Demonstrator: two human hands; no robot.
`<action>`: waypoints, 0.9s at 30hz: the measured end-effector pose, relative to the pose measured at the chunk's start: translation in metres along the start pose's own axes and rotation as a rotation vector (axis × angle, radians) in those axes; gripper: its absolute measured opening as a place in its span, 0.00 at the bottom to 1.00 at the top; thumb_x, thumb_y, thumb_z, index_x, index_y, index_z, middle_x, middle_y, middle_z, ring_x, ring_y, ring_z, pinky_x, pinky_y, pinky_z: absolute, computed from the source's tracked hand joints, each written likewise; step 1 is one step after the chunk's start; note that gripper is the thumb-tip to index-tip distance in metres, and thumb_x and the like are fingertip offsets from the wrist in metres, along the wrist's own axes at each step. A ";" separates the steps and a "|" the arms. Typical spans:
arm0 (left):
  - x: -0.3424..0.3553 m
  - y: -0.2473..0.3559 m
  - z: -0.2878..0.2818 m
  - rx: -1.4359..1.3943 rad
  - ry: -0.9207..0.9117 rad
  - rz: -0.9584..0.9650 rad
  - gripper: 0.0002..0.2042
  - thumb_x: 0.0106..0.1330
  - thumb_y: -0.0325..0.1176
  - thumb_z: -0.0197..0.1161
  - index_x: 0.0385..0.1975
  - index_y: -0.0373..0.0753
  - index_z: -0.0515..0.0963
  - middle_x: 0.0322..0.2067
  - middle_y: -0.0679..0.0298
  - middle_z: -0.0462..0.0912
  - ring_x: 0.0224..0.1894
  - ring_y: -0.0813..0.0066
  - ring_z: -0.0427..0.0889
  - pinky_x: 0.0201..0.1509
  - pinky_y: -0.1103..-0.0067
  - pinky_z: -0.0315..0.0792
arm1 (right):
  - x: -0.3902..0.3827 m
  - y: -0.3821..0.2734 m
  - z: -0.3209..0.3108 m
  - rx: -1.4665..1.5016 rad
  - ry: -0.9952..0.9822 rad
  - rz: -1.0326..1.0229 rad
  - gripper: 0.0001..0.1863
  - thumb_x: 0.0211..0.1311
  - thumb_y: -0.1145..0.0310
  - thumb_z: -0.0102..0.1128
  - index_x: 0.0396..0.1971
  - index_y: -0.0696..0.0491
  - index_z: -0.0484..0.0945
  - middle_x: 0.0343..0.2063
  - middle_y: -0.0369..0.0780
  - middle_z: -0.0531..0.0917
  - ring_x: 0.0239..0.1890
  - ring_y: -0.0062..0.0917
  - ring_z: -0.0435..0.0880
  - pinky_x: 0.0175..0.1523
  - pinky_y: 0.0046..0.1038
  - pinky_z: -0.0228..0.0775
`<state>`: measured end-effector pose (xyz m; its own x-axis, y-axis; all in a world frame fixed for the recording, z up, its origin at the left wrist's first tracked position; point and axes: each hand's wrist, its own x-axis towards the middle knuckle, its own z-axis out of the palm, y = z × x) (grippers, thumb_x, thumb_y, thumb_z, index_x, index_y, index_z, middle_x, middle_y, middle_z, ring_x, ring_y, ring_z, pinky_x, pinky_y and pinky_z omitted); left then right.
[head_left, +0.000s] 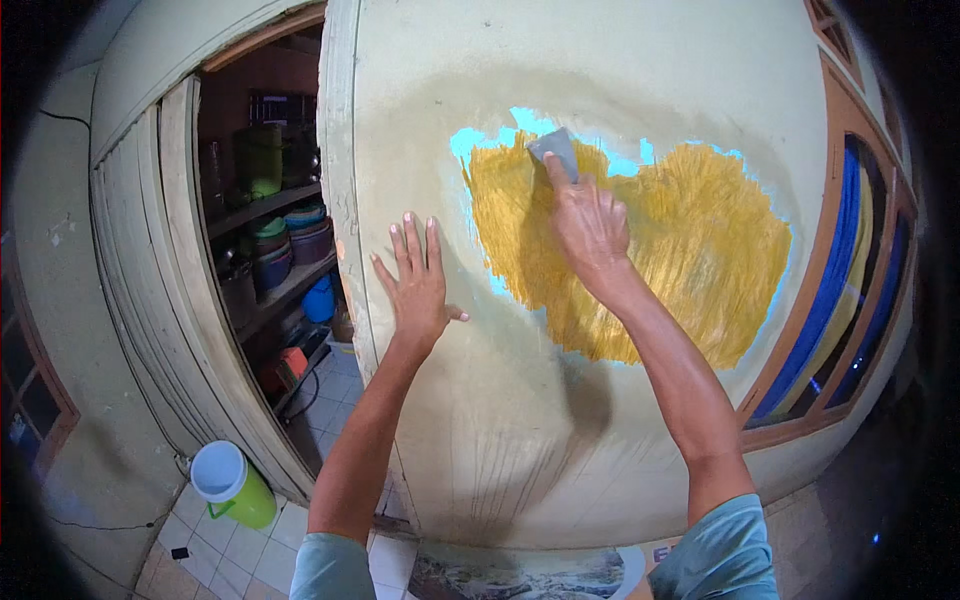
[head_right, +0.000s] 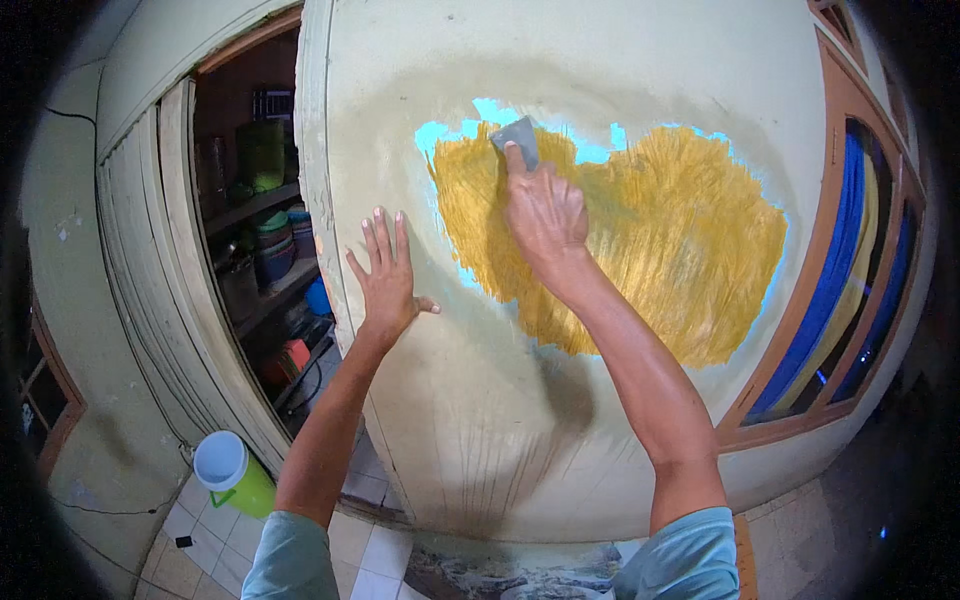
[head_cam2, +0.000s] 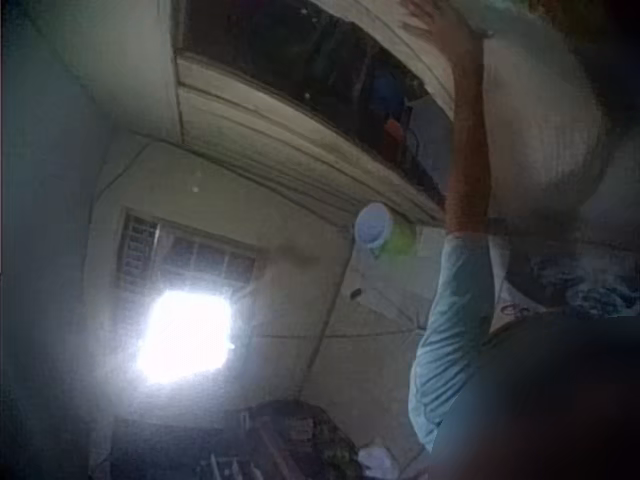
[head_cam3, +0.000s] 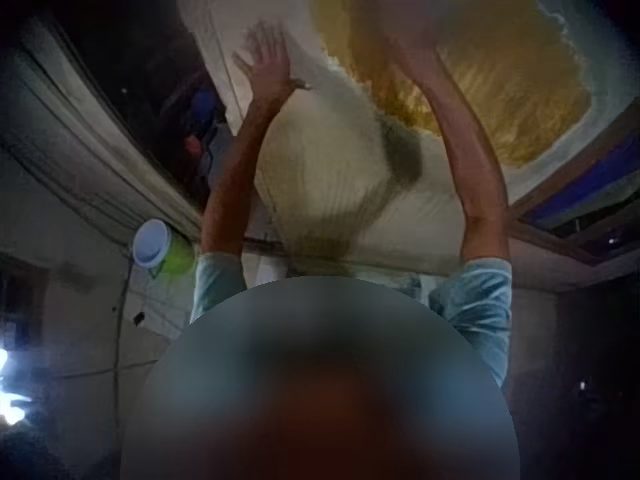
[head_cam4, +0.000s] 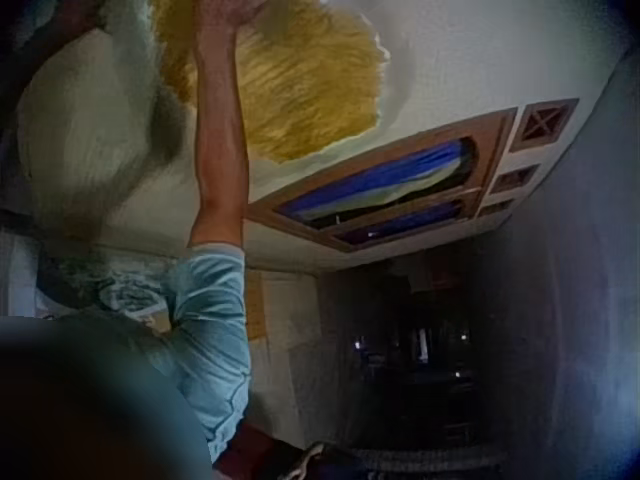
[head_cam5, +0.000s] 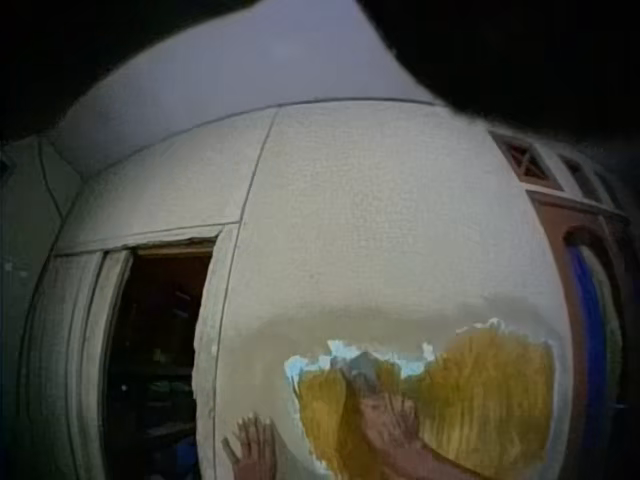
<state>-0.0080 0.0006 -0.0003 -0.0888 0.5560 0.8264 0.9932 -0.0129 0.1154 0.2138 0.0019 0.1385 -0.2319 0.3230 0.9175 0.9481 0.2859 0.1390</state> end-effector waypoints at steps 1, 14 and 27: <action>-0.001 0.003 0.001 -0.015 -0.001 0.004 0.83 0.22 0.53 0.91 0.84 0.41 0.39 0.84 0.46 0.35 0.85 0.42 0.36 0.77 0.31 0.40 | -0.007 0.001 -0.003 -0.014 -0.015 0.020 0.38 0.58 0.76 0.61 0.72 0.46 0.72 0.30 0.52 0.86 0.33 0.47 0.90 0.32 0.48 0.80; -0.002 0.004 0.000 -0.039 -0.011 0.005 0.82 0.24 0.51 0.91 0.84 0.43 0.38 0.84 0.48 0.34 0.85 0.43 0.36 0.77 0.30 0.38 | 0.013 -0.011 -0.007 0.015 -0.007 0.019 0.31 0.63 0.75 0.55 0.68 0.46 0.77 0.32 0.53 0.86 0.35 0.49 0.89 0.38 0.52 0.80; 0.001 0.006 0.002 -0.014 -0.026 0.010 0.82 0.24 0.53 0.91 0.84 0.43 0.38 0.84 0.47 0.36 0.85 0.43 0.38 0.77 0.30 0.39 | 0.025 -0.013 0.000 0.036 0.028 -0.038 0.31 0.61 0.74 0.56 0.67 0.46 0.77 0.31 0.53 0.86 0.32 0.50 0.88 0.35 0.51 0.79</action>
<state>-0.0022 0.0029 -0.0005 -0.0772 0.5772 0.8130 0.9929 -0.0295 0.1152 0.1955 0.0062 0.1596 -0.2612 0.2861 0.9219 0.9300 0.3304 0.1609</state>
